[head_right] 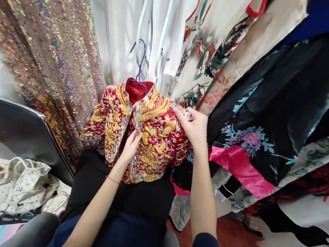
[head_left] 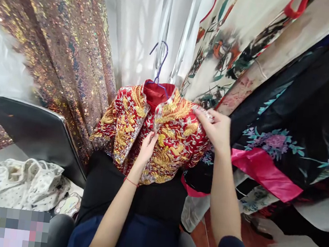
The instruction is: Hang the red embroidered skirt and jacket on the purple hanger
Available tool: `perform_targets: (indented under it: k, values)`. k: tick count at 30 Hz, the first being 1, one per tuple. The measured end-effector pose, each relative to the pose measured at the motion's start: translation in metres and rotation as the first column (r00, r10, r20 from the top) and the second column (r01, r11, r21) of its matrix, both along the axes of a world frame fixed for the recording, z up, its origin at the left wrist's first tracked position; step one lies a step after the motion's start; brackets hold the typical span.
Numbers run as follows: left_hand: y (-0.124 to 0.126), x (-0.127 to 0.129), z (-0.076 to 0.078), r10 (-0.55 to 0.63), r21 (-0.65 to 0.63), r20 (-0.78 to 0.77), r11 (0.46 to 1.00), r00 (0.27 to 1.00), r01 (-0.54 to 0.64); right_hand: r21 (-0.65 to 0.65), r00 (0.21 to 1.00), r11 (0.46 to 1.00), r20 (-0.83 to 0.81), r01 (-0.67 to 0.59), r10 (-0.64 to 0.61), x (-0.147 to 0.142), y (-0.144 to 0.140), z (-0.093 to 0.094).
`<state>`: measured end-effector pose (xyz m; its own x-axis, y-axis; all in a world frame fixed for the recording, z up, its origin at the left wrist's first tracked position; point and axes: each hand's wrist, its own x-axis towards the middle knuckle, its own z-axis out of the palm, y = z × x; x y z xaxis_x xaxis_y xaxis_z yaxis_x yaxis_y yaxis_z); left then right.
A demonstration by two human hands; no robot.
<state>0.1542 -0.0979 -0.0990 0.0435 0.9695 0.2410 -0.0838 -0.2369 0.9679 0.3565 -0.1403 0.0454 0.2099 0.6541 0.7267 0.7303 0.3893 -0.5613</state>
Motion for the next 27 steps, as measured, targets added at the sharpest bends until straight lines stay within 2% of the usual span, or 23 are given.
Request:
perform_targets:
  k: [1,3,6,9,13,16,18,21,25,27]
  values:
    - [0.007,-0.001,0.006,0.022,0.028,0.006,0.999,1.0,-0.022,0.067,0.995,0.993,0.035,0.093,-0.096,-0.005,-0.007,0.008]
    - [0.02,-0.006,0.014,0.057,0.099,0.02,0.993,0.998,-0.058,0.121,0.967,0.969,0.106,0.217,-0.23,-0.016,-0.018,0.019]
    - [0.029,-0.016,0.008,0.155,0.132,-0.014,0.98,0.988,-0.152,0.068,0.932,0.955,0.209,0.288,-0.296,-0.03,-0.029,0.012]
    - [0.023,-0.027,-0.021,0.152,0.06,-0.045,0.987,0.987,-0.149,0.018,0.922,0.953,0.246,0.303,-0.298,-0.033,-0.036,-0.02]
    - [0.009,-0.048,-0.064,-0.027,-0.044,-0.105,0.999,0.994,0.022,-0.059,0.958,0.962,0.125,0.266,-0.257,-0.02,-0.042,-0.074]
    - [0.001,-0.062,-0.084,-0.184,-0.159,-0.173,0.975,0.968,0.157,-0.103,0.965,0.96,0.008,0.261,-0.262,-0.007,-0.046,-0.106]
    - [-0.002,-0.068,-0.092,-0.223,-0.221,-0.215,0.959,0.951,0.175,-0.137,0.959,0.951,-0.012,0.279,-0.283,-0.002,-0.051,-0.118]
    - [0.0,-0.072,-0.1,-0.195,-0.254,-0.261,0.959,0.945,0.128,-0.148,0.947,0.936,0.024,0.319,-0.319,-0.002,-0.062,-0.12]
    - [0.015,-0.077,-0.106,-0.097,-0.21,-0.301,0.977,0.949,0.033,0.015,0.933,0.933,-0.005,0.36,-0.36,-0.006,-0.073,-0.109]
    - [0.025,-0.08,-0.111,-0.022,-0.175,-0.319,0.984,0.947,-0.036,0.039,0.919,0.918,0.009,0.395,-0.395,-0.007,-0.073,-0.108]
